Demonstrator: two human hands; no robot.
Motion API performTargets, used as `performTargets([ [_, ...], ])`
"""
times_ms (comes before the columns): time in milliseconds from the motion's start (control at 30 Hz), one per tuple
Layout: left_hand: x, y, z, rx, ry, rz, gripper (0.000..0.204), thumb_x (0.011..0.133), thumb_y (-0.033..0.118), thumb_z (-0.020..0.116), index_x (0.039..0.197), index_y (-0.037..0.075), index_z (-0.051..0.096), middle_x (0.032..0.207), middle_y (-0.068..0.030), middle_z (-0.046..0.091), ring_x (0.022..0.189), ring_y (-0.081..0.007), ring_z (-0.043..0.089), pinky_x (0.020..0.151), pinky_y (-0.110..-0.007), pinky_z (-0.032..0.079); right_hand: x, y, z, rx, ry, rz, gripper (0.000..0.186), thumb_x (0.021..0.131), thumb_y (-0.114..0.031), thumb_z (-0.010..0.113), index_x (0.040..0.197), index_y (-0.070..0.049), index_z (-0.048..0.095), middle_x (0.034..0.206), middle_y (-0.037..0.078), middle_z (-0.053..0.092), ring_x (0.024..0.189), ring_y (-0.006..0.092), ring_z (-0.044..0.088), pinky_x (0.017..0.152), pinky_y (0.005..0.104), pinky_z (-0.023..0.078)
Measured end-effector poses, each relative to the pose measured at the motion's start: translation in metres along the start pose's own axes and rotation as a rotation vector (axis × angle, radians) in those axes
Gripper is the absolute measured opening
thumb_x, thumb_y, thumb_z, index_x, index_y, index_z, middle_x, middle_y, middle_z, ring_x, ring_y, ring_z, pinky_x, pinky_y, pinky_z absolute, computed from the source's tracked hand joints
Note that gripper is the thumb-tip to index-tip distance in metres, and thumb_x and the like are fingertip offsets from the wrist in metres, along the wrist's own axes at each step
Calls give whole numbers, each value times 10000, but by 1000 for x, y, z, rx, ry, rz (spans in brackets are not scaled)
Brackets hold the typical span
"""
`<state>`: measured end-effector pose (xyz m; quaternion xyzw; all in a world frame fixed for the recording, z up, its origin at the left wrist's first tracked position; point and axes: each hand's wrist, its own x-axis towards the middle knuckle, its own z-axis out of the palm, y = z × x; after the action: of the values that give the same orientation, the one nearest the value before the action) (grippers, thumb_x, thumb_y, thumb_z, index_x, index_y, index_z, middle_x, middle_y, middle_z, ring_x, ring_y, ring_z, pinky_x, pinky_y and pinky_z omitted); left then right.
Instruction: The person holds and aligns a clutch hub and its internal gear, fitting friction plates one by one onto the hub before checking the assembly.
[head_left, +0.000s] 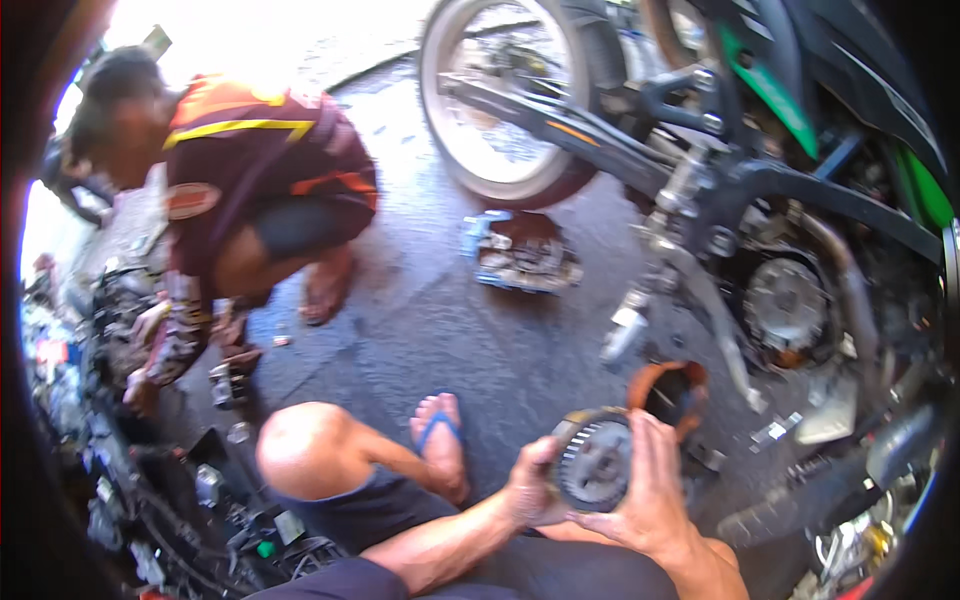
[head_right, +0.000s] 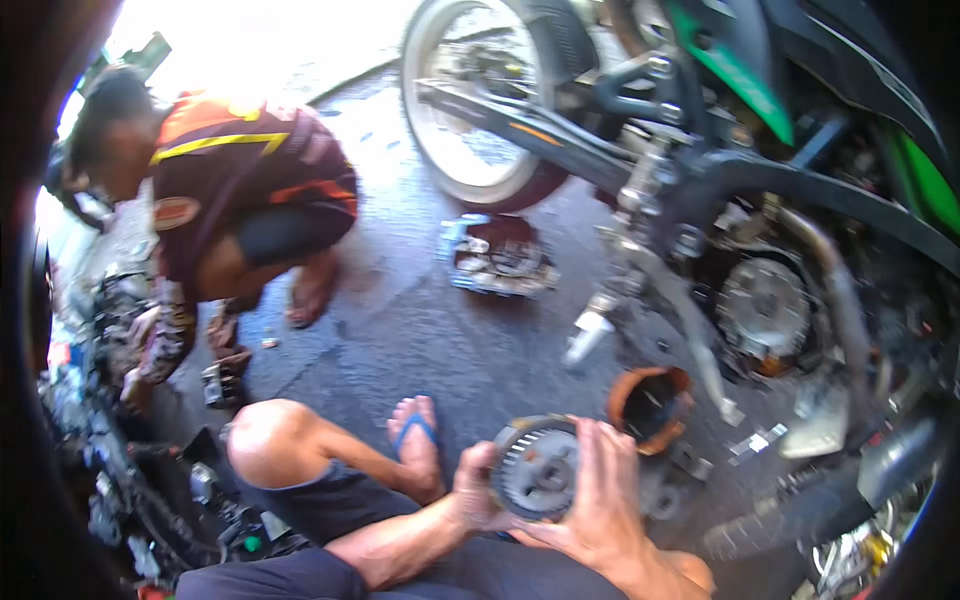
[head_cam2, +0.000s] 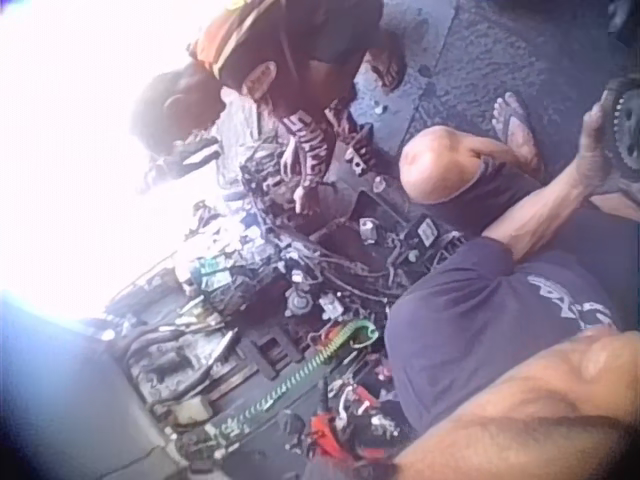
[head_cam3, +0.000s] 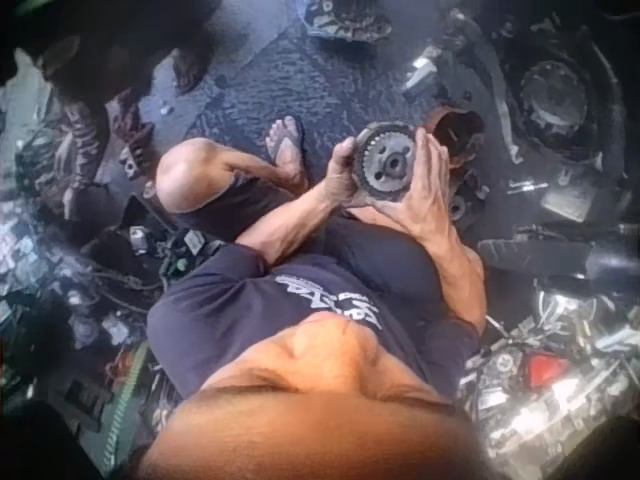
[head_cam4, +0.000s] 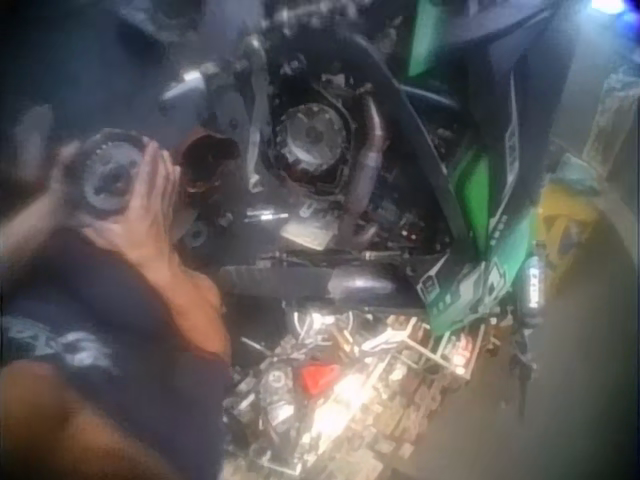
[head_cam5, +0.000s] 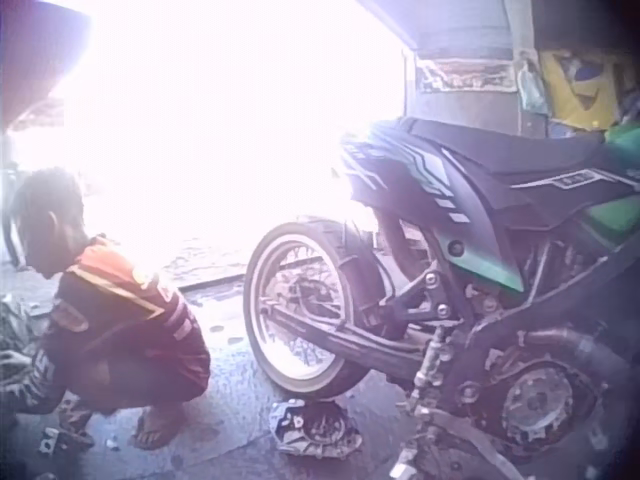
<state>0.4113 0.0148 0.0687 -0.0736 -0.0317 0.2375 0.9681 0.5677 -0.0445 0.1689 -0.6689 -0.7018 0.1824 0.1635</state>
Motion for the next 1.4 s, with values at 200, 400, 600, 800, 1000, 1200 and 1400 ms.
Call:
performTargets([
  [200, 13, -28, -12, -145, -79, 27, 608, 1037, 563, 563, 1472, 138, 561, 1398, -57, 659, 1252, -204, 641, 1126, -414, 481, -19, -17, -8, -38, 29, 211, 1336, 568, -387, 1012, 1612, 2, 275, 1519, 321, 416, 1385, 512, 419, 1143, 596, 365],
  [400, 13, -29, -6, -257, -121, 51, 618, 1017, 545, 563, 1414, 73, 602, 1347, -127, 689, 1193, -251, 682, 1076, -471, 515, -15, -34, -9, -1, -64, 260, 1338, 586, -400, 1002, 1624, -9, 256, 1597, 293, 348, 1480, 479, 326, 1206, 581, 293],
  [600, 20, -23, -2, -193, -81, 138, 549, 998, 461, 608, 1369, 57, 638, 1315, -130, 708, 1181, -258, 688, 1088, -457, 514, -10, -29, -11, -29, -29, 173, 1325, 610, -450, 987, 1621, 3, 259, 1604, 284, 351, 1489, 470, 323, 1208, 573, 295],
  [800, 22, -18, 2, -119, -50, 205, 494, 989, 420, 639, 1331, 64, 660, 1256, -124, 732, 1122, -245, 713, 1041, -434, 552, -9, -22, -6, -3, -19, 154, 1284, 633, -462, 979, 1613, -1, 288, 1592, 284, 373, 1474, 472, 350, 1201, 570, 305],
  [1000, 21, -20, -18, -162, -79, 152, 484, 980, 422, 662, 1307, 67, 665, 1226, -113, 741, 1074, -232, 726, 994, -424, 582, -9, -23, -6, 5, -36, 187, 1265, 632, -420, 984, 1611, -6, 298, 1589, 287, 372, 1472, 473, 349, 1197, 575, 306],
  [1200, 22, -22, -11, -144, -41, 193, 498, 988, 417, 642, 1346, 71, 643, 1254, -112, 730, 1100, -232, 716, 1010, -424, 570, -9, -26, -8, -24, -54, 215, 1266, 633, -445, 977, 1608, -4, 301, 1579, 298, 373, 1461, 481, 354, 1193, 577, 310],
  [1400, 19, -20, 5, -157, -37, 218, 517, 992, 423, 636, 1367, 68, 631, 1291, -116, 713, 1151, -237, 698, 1029, -441, 557, -8, -24, -10, 32, -26, 154, 1242, 678, -518, 940, 1610, -2, 301, 1592, 292, 365, 1476, 463, 355, 1207, 549, 306],
])
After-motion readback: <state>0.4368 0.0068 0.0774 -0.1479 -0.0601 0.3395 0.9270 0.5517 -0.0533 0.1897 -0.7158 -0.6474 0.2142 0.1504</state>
